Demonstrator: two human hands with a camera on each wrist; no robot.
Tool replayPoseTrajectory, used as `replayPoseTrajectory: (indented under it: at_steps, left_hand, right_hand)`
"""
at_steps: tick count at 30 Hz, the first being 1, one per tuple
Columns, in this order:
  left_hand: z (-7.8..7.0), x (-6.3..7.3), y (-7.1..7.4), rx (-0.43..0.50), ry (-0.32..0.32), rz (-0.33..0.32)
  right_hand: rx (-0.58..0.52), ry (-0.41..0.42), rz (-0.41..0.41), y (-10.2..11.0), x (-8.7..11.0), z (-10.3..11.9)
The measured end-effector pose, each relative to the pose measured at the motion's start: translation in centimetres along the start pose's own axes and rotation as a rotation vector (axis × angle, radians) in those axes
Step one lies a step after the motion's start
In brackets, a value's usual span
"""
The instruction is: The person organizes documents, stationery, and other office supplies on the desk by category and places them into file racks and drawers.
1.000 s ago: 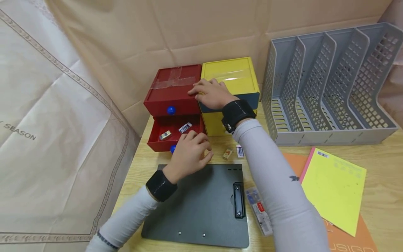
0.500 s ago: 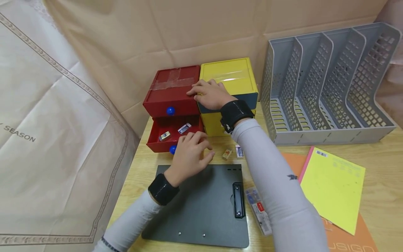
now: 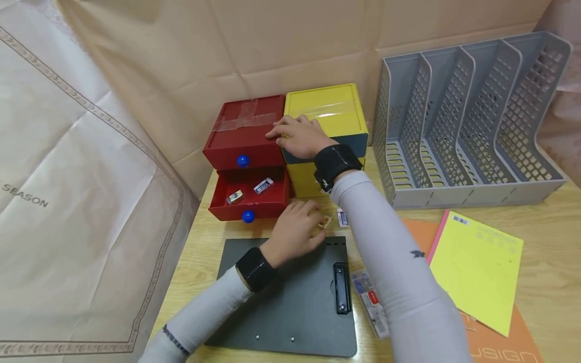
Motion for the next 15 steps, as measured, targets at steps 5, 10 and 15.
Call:
replayPoseTrajectory:
  at_steps: [5,10,15]
  left_hand:
    - [0.9,-1.0,-1.5,0.026,0.075,0.077]
    - [1.1,-1.6,-2.6,0.075,0.122,0.147]
    - [1.3,-2.0,-3.6,0.104,0.163,0.198]
  right_hand:
    - [-0.001,0.004,0.004,0.0,-0.1,0.2]
    - [-0.001,0.001,0.006,0.2,0.0,0.2]
    - [-0.005,0.005,0.007,0.0,0.0,0.0]
Point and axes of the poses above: each hand's wrist, its own x-axis away from the middle knuckle, its own y-axis out of the back of the hand, z = x × y, the point moved 5 cm from there along -x, towards the middle knuckle, and after that the axes turned 13 degrees about x, right-handed, at the moved point
